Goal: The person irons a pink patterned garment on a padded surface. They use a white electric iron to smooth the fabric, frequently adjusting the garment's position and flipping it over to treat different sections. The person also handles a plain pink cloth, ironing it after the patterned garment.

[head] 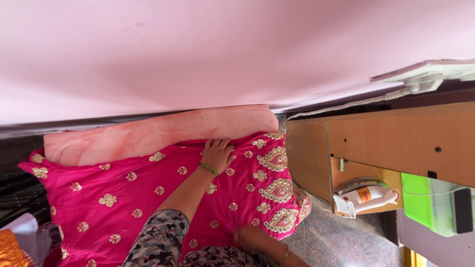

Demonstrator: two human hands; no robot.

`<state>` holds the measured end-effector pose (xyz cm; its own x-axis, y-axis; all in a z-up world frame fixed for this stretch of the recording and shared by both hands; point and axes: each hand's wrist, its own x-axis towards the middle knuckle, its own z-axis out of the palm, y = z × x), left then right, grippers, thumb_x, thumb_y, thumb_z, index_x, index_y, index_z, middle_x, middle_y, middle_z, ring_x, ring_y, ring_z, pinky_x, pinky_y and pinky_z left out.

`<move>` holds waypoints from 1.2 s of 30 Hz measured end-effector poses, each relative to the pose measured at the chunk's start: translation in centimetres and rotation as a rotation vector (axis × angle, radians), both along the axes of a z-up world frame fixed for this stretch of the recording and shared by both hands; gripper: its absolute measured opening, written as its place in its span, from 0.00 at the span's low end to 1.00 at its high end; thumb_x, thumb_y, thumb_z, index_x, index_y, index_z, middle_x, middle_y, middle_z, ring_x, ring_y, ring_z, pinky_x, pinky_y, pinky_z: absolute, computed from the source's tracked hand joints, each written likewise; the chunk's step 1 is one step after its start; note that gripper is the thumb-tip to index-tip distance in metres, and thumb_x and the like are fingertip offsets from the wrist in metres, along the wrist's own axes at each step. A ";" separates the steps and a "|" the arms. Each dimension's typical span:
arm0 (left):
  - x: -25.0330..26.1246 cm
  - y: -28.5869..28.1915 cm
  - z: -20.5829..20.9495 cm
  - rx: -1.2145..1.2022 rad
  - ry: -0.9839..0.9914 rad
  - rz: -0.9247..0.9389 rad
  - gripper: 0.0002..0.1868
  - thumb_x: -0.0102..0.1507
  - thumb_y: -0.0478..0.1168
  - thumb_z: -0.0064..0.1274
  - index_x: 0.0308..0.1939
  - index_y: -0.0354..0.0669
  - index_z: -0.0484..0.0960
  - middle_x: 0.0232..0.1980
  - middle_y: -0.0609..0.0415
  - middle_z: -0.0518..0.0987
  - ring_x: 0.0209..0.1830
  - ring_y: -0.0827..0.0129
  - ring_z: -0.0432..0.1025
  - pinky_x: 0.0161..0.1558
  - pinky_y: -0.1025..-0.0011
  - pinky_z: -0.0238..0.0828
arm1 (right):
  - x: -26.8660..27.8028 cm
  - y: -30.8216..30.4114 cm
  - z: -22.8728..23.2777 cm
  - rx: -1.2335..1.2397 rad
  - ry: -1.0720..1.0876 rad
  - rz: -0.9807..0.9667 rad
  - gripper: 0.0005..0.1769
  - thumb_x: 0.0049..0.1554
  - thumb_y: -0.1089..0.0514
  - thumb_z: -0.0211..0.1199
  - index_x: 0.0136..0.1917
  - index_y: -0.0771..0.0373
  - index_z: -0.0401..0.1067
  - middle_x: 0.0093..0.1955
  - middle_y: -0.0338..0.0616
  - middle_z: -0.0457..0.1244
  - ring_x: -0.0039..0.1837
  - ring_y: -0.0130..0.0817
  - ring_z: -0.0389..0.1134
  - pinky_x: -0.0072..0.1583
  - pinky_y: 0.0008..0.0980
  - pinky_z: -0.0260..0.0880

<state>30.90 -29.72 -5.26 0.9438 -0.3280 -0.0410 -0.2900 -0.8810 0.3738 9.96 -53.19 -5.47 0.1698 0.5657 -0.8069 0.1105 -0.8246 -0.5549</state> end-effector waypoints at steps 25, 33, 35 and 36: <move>10.6 -5.0 -5.4 0.055 0.411 0.023 0.10 0.59 0.46 0.65 0.38 0.46 0.91 0.45 0.46 0.84 0.49 0.53 0.78 0.53 0.57 0.75 | -0.2 3.8 1.4 -0.272 0.310 -0.479 0.34 0.61 0.29 0.61 0.29 0.58 0.75 0.27 0.37 0.67 0.26 0.25 0.66 0.34 0.28 0.69; 9.4 -4.6 -2.1 0.061 0.479 -0.142 0.29 0.47 0.51 0.72 0.51 0.51 0.86 0.52 0.49 0.82 0.55 0.50 0.74 0.49 0.50 0.69 | 0.8 3.8 2.7 -0.262 0.312 -0.491 0.35 0.59 0.29 0.63 0.29 0.61 0.76 0.27 0.38 0.67 0.28 0.27 0.68 0.35 0.28 0.71; 9.6 -4.3 -2.1 0.053 0.591 -0.124 0.22 0.56 0.57 0.67 0.45 0.47 0.88 0.47 0.47 0.83 0.51 0.52 0.76 0.53 0.54 0.71 | 0.8 3.8 2.7 -0.253 0.312 -0.495 0.35 0.59 0.29 0.64 0.29 0.61 0.76 0.27 0.38 0.67 0.28 0.27 0.68 0.34 0.28 0.71; 9.8 -4.1 -2.4 0.048 0.647 -0.115 0.22 0.60 0.60 0.64 0.42 0.45 0.89 0.45 0.46 0.83 0.50 0.53 0.78 0.55 0.57 0.72 | 0.9 3.8 2.6 -0.245 0.314 -0.497 0.34 0.59 0.29 0.64 0.29 0.61 0.76 0.27 0.38 0.67 0.28 0.27 0.68 0.34 0.28 0.71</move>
